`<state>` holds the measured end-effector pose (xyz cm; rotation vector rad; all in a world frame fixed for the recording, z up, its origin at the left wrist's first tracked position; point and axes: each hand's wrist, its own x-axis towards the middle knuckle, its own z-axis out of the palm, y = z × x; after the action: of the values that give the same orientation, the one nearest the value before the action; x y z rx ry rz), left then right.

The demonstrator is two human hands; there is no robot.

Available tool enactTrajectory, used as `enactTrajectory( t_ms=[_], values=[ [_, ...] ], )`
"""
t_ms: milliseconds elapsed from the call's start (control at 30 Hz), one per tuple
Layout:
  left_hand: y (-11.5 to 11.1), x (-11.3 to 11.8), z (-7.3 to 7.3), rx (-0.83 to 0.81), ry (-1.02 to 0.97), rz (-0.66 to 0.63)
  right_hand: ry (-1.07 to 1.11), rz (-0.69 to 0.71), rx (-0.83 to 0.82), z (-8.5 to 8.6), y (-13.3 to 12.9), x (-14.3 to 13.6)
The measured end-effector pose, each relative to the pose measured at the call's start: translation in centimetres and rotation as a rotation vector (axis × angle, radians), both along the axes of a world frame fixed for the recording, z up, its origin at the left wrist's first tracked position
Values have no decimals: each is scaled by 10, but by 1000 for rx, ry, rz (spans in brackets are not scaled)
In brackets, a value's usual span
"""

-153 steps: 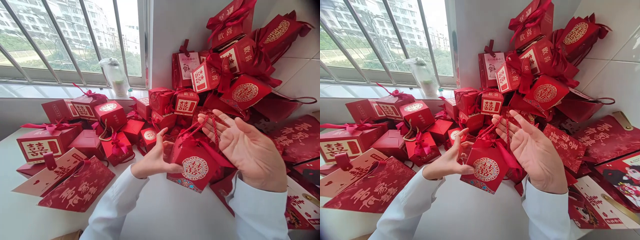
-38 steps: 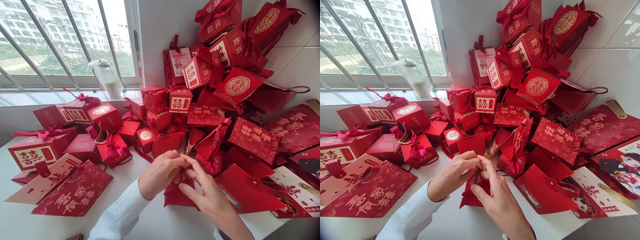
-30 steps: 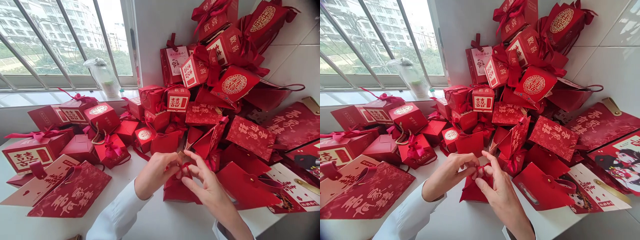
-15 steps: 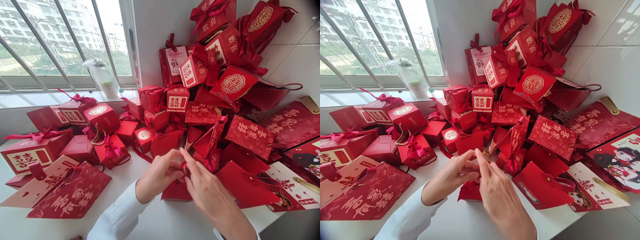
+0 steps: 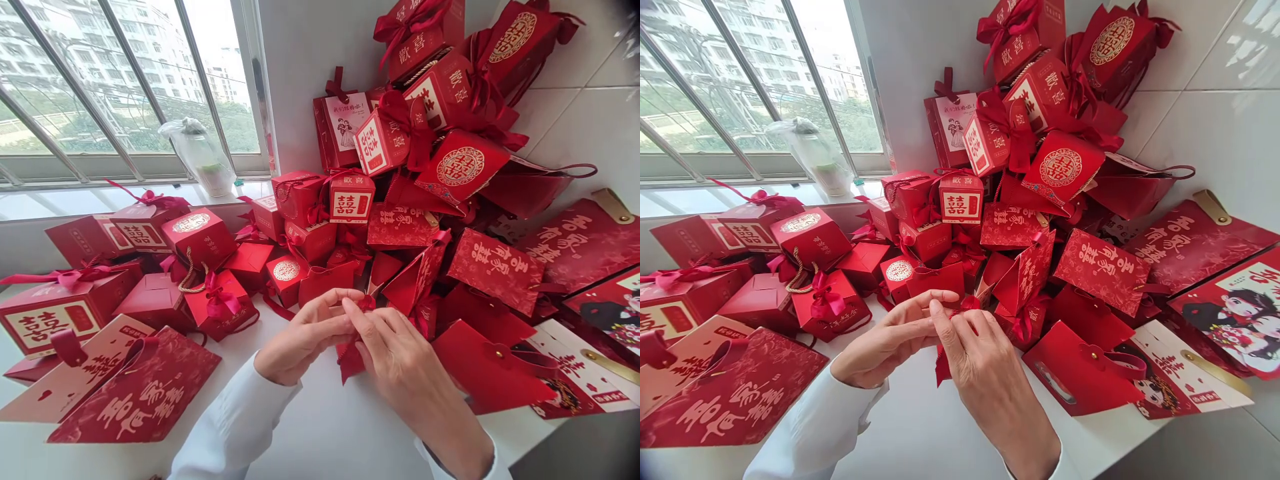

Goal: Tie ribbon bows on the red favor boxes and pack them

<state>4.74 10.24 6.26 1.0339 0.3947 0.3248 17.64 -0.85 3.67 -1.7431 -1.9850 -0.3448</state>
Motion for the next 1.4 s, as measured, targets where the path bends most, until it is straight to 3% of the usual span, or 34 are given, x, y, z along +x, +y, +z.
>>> enactTrajectory(
  t_ms=[200, 267, 367, 433, 533, 600, 700, 867, 1100, 1233, 1400],
  values=[
    [5, -6, 2, -169, -98, -3, -15, 40, 92, 6, -10, 1],
    [8, -9, 2, -170, -119, -11, 99, 68, 198, 6, -19, 10],
    [13, -14, 5, -145, -136, -32, 437, -6, 330, -4, -32, 31],
    [15, -18, 8, -130, -149, -33, 689, -30, 156, -19, -35, 44],
    [19, -25, 13, -78, -163, -16, 978, 111, -233, -48, -28, 53],
    [21, -29, 14, -30, -160, -9, 1055, 143, -338, -65, -18, 49],
    [24, -34, 15, 7, -153, -30, 1090, 207, -348, -76, 1, 39],
    [25, -32, 13, -10, -177, -61, 1048, 303, -376, -70, 18, 29],
    [24, -30, 12, 22, -166, -33, 980, 188, -293, -82, 20, 25],
    [21, -25, 11, 42, -104, -29, 936, 206, -270, -94, 22, 28],
    [18, -20, 11, 179, 8, -59, 914, 224, -281, -104, 23, 32]
  ],
)
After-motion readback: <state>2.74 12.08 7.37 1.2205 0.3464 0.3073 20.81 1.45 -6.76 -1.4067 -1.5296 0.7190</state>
